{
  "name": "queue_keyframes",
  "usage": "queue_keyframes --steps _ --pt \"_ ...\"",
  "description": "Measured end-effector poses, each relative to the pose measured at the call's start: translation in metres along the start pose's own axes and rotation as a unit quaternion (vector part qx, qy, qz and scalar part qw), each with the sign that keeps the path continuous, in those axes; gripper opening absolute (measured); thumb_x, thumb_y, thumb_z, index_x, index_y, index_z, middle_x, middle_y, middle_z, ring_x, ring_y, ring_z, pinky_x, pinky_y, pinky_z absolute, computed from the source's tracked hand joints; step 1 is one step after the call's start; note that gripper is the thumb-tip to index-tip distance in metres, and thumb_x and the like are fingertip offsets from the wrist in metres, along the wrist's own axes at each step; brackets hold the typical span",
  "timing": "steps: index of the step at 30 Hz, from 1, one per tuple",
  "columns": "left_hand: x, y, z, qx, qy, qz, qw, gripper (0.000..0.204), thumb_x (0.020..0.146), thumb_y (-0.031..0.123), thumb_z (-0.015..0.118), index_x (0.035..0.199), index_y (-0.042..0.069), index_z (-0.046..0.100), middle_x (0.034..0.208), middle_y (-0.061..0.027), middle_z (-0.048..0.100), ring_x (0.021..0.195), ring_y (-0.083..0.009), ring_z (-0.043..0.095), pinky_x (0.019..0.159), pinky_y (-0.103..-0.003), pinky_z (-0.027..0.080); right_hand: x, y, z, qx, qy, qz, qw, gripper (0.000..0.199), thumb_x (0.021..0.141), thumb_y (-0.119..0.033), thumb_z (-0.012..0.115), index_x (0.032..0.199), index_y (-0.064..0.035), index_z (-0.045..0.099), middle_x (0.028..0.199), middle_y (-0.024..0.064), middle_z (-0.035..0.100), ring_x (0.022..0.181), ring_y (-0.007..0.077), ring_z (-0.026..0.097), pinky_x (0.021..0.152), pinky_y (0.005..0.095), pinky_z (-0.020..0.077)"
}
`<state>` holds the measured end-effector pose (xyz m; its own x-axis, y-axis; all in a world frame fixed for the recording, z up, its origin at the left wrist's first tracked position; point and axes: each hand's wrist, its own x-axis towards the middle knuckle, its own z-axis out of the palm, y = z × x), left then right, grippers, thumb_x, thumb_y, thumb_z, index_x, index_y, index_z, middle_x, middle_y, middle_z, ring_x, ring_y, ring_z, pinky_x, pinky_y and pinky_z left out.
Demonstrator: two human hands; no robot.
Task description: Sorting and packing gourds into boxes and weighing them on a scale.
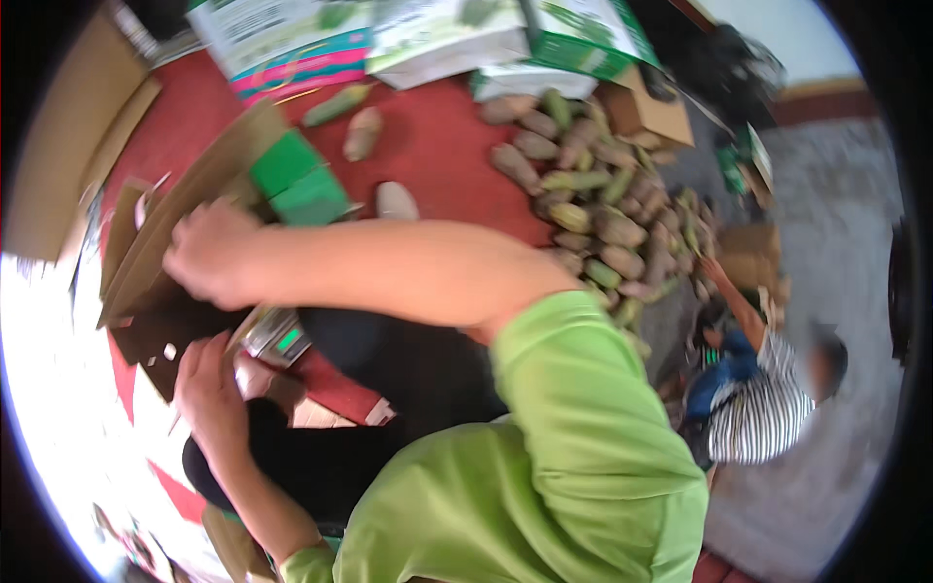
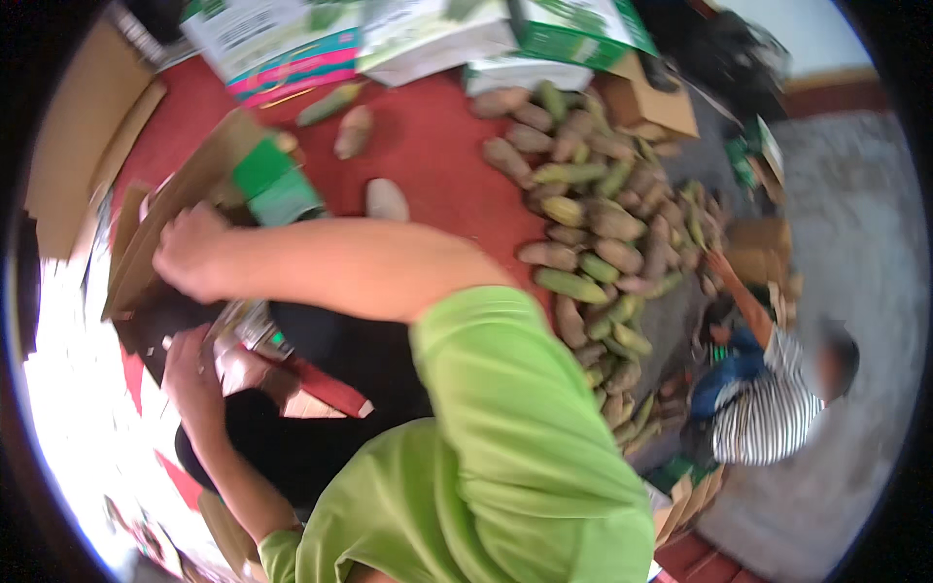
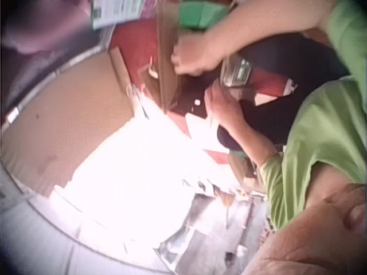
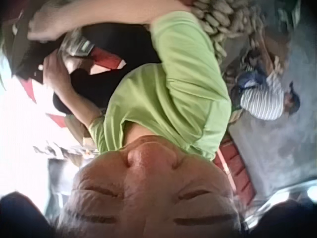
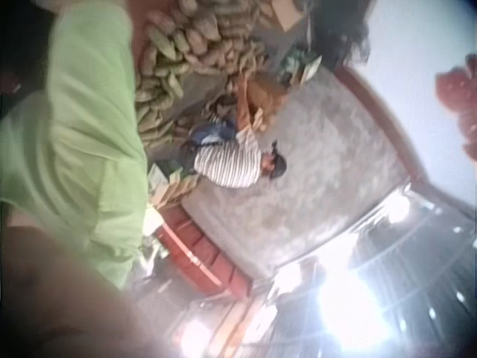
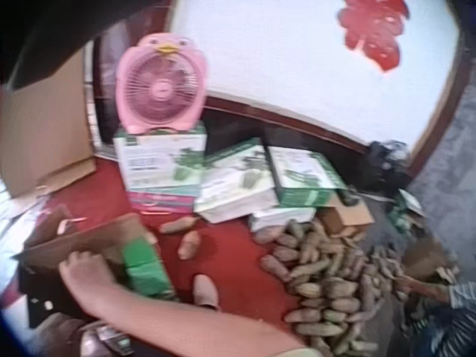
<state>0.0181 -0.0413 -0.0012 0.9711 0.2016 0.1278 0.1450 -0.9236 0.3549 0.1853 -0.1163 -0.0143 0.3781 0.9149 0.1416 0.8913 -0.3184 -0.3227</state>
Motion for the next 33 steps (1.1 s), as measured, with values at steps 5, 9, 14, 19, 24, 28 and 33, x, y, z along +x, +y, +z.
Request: queue_keyframes --steps 5,9,14,19,24,28,33 --pt "-0.004 -0.008 0.007 0.004 -0.006 -0.003 1.0 0.015 0.089 0.007 0.055 0.098 0.002 0.064 0.092 -0.0127 0.062 0.082 -0.0302 0.061 0.071 -0.037 0.048 -0.009 -0.012 -0.011 0.114 0.115 0.014 0.987 0.037 0.072 -0.03 0.073 0.1 -0.0087 0.064 0.099 0.0098 0.064 0.095 0.0274 0.062 0.08 0.0409 0.0455" --pt "-0.002 -0.017 0.013 0.015 0.009 0.016 1.0 0.014 0.089 0.008 0.056 0.099 0.003 0.064 0.09 -0.012 0.063 0.083 -0.0295 0.062 0.071 -0.037 0.048 -0.068 0.022 -0.032 0.216 0.251 0.076 0.94 0.037 0.071 -0.028 0.073 0.101 -0.0076 0.064 0.092 0.0113 0.065 0.09 0.0273 0.063 0.078 0.0406 0.0483" --pt "0.002 -0.023 0.015 0.061 0.004 0.05 0.997 0.013 0.087 0.007 0.058 0.098 0.003 0.064 0.09 -0.0113 0.063 0.084 -0.0294 0.062 0.072 -0.037 0.048 -0.21 0.102 -0.026 0.263 0.239 0.276 0.893 0.031 0.079 -0.02 0.066 0.107 -0.0059 0.062 0.096 0.0113 0.068 0.085 0.0249 0.067 0.075 0.035 0.0535" --pt "0.008 -0.027 0.017 0.072 0.051 0.057 0.994 0.013 0.087 0.009 0.062 0.098 0.004 0.066 0.088 -0.0081 0.066 0.08 -0.0248 0.063 0.071 -0.035 0.049 -0.387 0.153 0.055 0.194 0.136 0.484 0.842 0.034 0.079 -0.023 0.063 0.109 -0.0079 0.061 0.1 0.0148 0.066 0.094 0.033 0.062 0.081 0.0417 0.0495" --pt "0.012 -0.034 0.02 0.111 0.087 0.081 0.987 0.016 0.09 0.011 0.059 0.101 0.003 0.067 0.088 -0.0073 0.067 0.081 -0.0232 0.063 0.07 -0.035 0.049 -0.599 0.129 0.192 -0.103 -0.103 0.433 0.89 0.016 0.082 -0.013 0.051 0.091 -0.0095 0.064 0.091 0.0079 0.067 0.08 0.0279 0.065 0.072 0.038 0.0522" --pt "0.005 -0.037 0.016 0.108 0.127 0.125 0.978 0.02 0.094 0.014 0.055 0.1 0.001 0.067 0.089 -0.007 0.067 0.081 -0.0231 0.063 0.072 -0.034 0.05 -0.611 0.066 0.169 -0.003 -0.3 0.54 0.786 0.029 0.076 -0.023 0.065 0.099 -0.006 0.062 0.096 0.0168 0.067 0.091 0.0353 0.063 0.081 0.0448 0.0503" --pt "0.006 -0.035 0.018 0.111 0.131 0.115 0.978 0.024 0.097 0.018 0.051 0.101 0.0 0.067 0.092 -0.0081 0.067 0.083 -0.0229 0.062 0.074 -0.034 0.05 -0.663 -0.002 0.177 0.165 -0.152 0.834 0.504 0.045 0.07 -0.03 0.069 0.104 -0.0028 0.059 0.107 0.0179 0.064 0.104 0.0338 0.06 0.087 0.0427 0.0481"
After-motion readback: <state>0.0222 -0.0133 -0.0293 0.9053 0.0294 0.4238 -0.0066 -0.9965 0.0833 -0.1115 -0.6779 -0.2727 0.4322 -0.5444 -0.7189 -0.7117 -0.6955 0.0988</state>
